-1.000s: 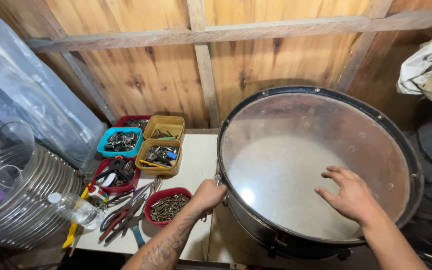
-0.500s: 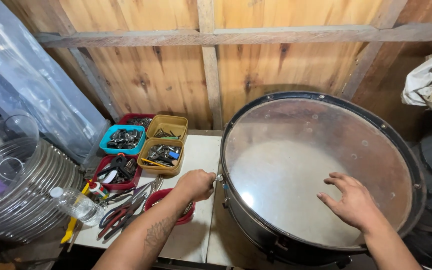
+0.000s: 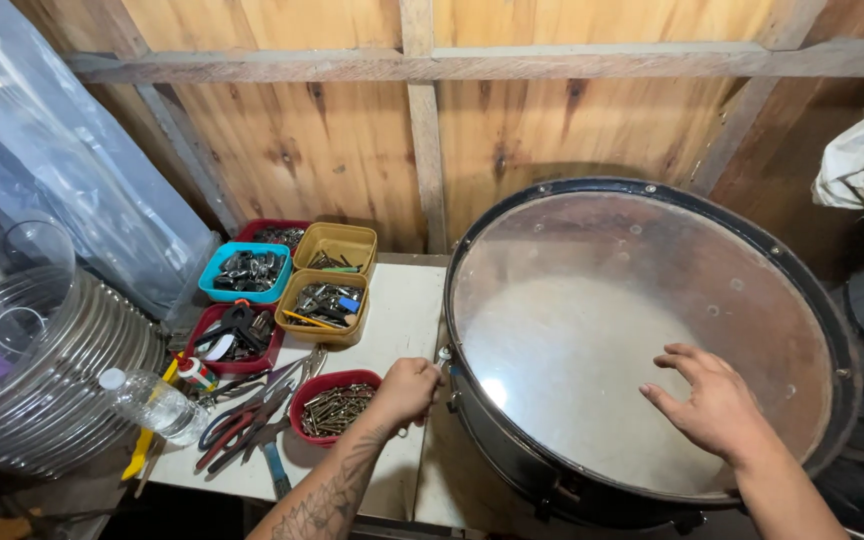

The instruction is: Tightening the tension rods on a drum using a small wrench

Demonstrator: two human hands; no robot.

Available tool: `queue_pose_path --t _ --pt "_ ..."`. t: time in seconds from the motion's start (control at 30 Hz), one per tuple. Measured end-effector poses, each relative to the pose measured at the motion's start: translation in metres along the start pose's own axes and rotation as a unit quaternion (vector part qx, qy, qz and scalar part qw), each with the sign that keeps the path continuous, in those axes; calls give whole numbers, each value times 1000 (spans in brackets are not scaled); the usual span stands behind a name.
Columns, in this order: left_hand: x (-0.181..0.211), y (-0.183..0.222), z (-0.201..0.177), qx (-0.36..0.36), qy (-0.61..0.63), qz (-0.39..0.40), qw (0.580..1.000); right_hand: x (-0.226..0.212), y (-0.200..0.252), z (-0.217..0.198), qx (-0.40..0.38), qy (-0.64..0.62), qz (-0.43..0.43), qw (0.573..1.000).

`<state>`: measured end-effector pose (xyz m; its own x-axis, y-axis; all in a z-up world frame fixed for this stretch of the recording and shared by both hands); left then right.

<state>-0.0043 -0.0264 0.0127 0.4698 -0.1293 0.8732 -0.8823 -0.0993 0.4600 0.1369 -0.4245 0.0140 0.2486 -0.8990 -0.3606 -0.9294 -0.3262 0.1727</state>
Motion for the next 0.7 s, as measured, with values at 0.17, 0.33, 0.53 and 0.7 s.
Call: queue_pose_path --t 0.17,0.33,0.53,0.7 --pt "10 13 14 -10 161 -57 985 -3 3 -3 -4 6 3 1000" --pt "5 -1 21 6 204 -59 977 -12 9 -10 -39 1 42 998" --pt "11 0 13 -3 164 -51 985 -20 13 -16 -51 4 42 998" --pt "30 15 11 1 -7 -67 998 -6 6 -5 -4 5 -8 1000"
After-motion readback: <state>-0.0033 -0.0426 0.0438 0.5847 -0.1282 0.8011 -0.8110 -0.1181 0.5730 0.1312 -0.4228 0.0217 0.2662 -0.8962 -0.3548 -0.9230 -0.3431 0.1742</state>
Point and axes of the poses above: each hand's wrist, its own y-axis away from the middle knuckle, its own z-axis out of the palm, x = y × z, the point moved 1 cm from there along -y, towards the middle knuckle, and after that the axes turned 13 degrees about -x, right-handed, at the moved point
